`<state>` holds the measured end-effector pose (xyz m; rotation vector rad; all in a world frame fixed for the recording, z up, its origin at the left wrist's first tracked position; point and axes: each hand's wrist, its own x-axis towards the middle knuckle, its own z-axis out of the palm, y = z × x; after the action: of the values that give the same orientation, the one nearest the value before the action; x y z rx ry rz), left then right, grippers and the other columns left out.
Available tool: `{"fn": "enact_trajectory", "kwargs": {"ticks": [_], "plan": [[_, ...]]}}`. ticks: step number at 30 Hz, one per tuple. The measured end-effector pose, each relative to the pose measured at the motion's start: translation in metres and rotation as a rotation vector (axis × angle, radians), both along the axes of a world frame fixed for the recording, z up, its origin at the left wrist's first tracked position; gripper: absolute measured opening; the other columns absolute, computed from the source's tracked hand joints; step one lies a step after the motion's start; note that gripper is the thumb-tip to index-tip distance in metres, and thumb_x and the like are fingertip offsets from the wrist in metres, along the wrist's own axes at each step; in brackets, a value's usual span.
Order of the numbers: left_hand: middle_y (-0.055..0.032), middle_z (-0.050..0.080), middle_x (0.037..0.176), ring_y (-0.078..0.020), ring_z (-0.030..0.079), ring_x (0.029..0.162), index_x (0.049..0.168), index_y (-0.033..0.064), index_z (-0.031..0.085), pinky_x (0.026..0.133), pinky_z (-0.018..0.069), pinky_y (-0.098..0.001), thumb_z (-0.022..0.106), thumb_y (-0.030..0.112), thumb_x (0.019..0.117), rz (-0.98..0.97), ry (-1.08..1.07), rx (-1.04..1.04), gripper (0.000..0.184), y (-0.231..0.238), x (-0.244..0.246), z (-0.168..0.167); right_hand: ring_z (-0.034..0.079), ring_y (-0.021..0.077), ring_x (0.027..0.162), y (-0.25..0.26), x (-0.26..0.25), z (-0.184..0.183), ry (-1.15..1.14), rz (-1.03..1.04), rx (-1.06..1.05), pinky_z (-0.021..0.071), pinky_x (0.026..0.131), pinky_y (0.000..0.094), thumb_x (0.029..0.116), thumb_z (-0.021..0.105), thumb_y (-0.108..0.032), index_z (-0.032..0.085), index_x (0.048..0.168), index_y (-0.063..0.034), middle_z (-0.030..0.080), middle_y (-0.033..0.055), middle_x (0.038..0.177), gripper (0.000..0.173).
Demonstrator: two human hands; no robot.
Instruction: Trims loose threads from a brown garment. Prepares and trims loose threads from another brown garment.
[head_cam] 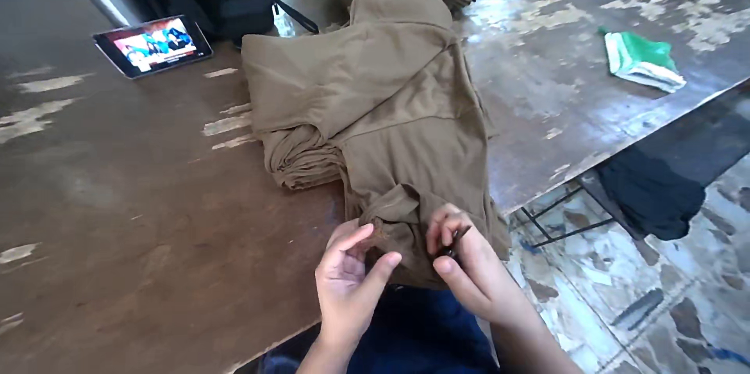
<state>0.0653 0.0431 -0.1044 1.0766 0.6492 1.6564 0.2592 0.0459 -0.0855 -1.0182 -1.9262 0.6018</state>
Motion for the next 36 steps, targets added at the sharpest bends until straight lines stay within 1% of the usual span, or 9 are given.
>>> {"fn": "enact_trajectory", "kwargs": {"ticks": [3,7,11,16,19,26,30,33,36], "plan": [[0.0001,0.069,0.122,-0.0080,0.071,0.100,0.116,0.0113,0.075,0.086,0.0616,-0.0246,0.078,-0.003,0.0847,0.085,0.021,-0.011,0.035,0.001,0.005,-0.003,0.058,0.0089,0.077,-0.006,-0.004,-0.004,-0.069,-0.004,0.036,0.0501,0.068,0.0220,0.1068,0.048,-0.046,0.054,0.099,-0.0050,0.058,0.0067,0.086,0.042],[0.0006,0.073,0.114,-0.0057,0.070,0.098,0.111,0.0114,0.075,0.088,0.0586,-0.0225,0.072,0.006,0.0936,0.007,-0.100,-0.090,0.019,-0.001,0.003,0.001,0.052,0.0040,0.068,-0.006,-0.011,-0.005,-0.070,-0.061,0.060,0.0450,0.061,0.0172,0.1058,0.052,-0.044,0.056,0.096,-0.0040,0.055,0.0038,0.078,0.041],[-0.0052,0.072,0.097,-0.0114,0.071,0.090,0.102,0.0093,0.069,0.086,0.0605,-0.0301,0.069,0.004,0.0948,-0.080,-0.345,-0.261,0.009,-0.002,0.002,0.013,0.048,0.0088,0.056,-0.005,-0.014,0.003,-0.237,-0.091,0.066,0.0391,0.048,0.0237,0.1030,0.055,-0.046,0.057,0.084,-0.0071,0.052,0.0025,0.069,0.043],[-0.0144,0.072,0.100,-0.0218,0.074,0.091,0.108,0.0068,0.062,0.084,0.0628,-0.0390,0.069,0.007,0.0958,-0.230,-0.579,-0.360,0.014,-0.003,0.000,0.021,0.047,0.0099,0.054,-0.005,-0.014,0.001,-0.282,-0.107,0.098,0.0378,0.047,0.0247,0.1048,0.051,-0.046,0.055,0.082,-0.0077,0.050,0.0023,0.066,0.045],[-0.0148,0.072,0.102,-0.0219,0.075,0.090,0.112,0.0061,0.061,0.082,0.0636,-0.0390,0.071,0.007,0.0944,-0.218,-0.575,-0.360,0.020,-0.004,0.001,0.022,0.047,0.0113,0.053,-0.006,-0.017,0.002,-0.319,-0.129,0.125,0.0376,0.046,0.0257,0.1061,0.048,-0.046,0.055,0.082,-0.0077,0.050,0.0027,0.065,0.046],[-0.0150,0.072,0.104,-0.0214,0.075,0.090,0.111,0.0060,0.062,0.081,0.0635,-0.0378,0.073,0.007,0.0928,-0.201,-0.546,-0.351,0.021,-0.006,-0.001,0.022,0.052,0.0148,0.052,-0.006,-0.022,0.002,-0.374,-0.166,0.189,0.0400,0.044,0.0295,0.1096,0.039,-0.044,0.057,0.080,-0.0083,0.053,0.0041,0.065,0.050],[-0.0149,0.072,0.104,-0.0216,0.075,0.091,0.114,0.0048,0.061,0.083,0.0632,-0.0379,0.071,0.007,0.0941,-0.201,-0.543,-0.354,0.022,-0.006,-0.002,0.023,0.050,0.0140,0.052,-0.006,-0.019,0.002,-0.362,-0.144,0.168,0.0393,0.045,0.0285,0.1080,0.043,-0.045,0.057,0.080,-0.0081,0.052,0.0038,0.065,0.048],[-0.0141,0.073,0.108,-0.0208,0.075,0.094,0.122,0.0039,0.058,0.086,0.0623,-0.0368,0.068,0.005,0.0962,-0.219,-0.467,-0.350,0.028,-0.005,-0.003,0.024,0.048,0.0133,0.051,-0.007,-0.020,0.002,-0.362,-0.148,0.158,0.0381,0.045,0.0277,0.1069,0.045,-0.046,0.056,0.081,-0.0077,0.050,0.0032,0.065,0.048],[-0.0121,0.074,0.111,-0.0199,0.075,0.098,0.125,0.0086,0.055,0.089,0.0611,-0.0367,0.064,0.003,0.0982,-0.199,-0.379,-0.303,0.029,-0.006,-0.003,0.024,0.047,0.0107,0.053,-0.008,-0.019,0.003,-0.292,-0.120,0.149,0.0381,0.047,0.0249,0.1073,0.044,-0.047,0.055,0.083,-0.0071,0.049,0.0025,0.066,0.048]]}}
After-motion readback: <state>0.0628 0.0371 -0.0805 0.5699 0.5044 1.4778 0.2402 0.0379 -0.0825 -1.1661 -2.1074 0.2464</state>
